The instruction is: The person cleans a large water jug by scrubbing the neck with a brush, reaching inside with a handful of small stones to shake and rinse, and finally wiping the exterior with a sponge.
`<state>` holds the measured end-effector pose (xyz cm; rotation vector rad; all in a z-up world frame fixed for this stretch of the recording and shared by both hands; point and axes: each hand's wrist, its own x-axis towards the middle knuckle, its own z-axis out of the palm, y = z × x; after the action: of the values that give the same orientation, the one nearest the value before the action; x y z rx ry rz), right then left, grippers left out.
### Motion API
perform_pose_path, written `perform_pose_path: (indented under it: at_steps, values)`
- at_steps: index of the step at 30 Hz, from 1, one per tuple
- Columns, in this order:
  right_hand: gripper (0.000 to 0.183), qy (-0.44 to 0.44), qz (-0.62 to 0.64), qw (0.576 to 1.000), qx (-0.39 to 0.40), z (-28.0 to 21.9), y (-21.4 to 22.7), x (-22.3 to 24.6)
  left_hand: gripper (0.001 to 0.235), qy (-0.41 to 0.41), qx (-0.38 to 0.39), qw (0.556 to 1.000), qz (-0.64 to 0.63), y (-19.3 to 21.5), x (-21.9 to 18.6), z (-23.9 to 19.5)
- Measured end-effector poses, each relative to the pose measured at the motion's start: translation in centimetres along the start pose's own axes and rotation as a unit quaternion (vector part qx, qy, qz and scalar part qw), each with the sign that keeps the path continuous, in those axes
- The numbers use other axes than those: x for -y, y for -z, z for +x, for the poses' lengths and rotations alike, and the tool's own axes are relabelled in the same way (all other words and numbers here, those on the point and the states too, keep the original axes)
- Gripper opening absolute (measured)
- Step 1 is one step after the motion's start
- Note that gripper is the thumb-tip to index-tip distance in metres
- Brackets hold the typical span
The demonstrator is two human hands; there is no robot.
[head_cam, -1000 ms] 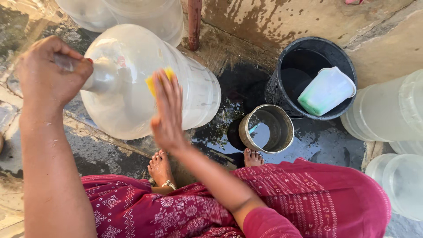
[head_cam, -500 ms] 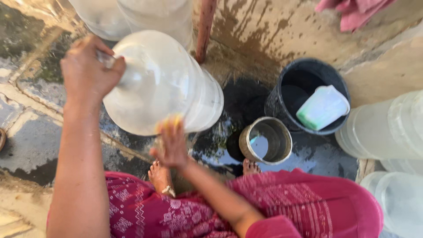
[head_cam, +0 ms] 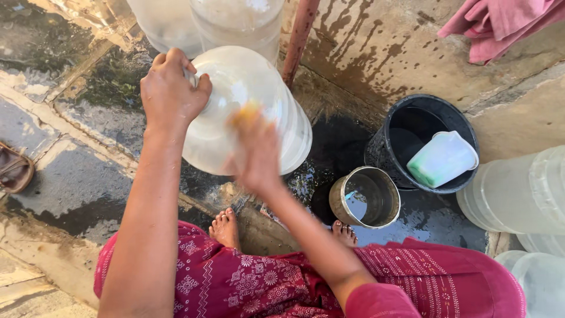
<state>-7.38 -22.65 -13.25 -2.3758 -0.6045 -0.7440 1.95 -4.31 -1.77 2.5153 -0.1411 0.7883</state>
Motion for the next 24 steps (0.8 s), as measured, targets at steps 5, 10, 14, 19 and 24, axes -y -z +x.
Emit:
perform_pose_path:
  at_steps: [5, 10, 14, 19, 24]
  values:
    - [0.084, 0.138, -0.19, 0.972, 0.032, -5.5, -3.2, 2.4, 0.031, 0.002, 0.017, 1.0, -0.001, -0.5, 0.3, 0.0]
    - [0.078, -0.106, 0.007, 0.991, -0.076, -3.9, -4.3, -4.7, 0.024, 0.055, 0.078, 0.995, 0.012, -0.3, 1.5, 0.3]
    - [0.085, -0.281, 0.183, 0.932, -0.138, -5.1, -6.2, -9.8, 0.024, 0.032, 0.058, 0.997, 0.034, 0.3, 2.9, -0.1]
    - [0.087, -0.382, 0.437, 0.793, -0.186, -5.8, -5.4, -10.2, 0.02, 0.063, 0.085, 0.994, 0.026, 0.9, 3.4, -0.1]
    - [0.09, -0.113, 0.3, 0.937, -0.141, -3.9, -4.2, -1.1, 0.023, 0.053, 0.075, 0.996, 0.018, 2.1, 3.5, -0.6]
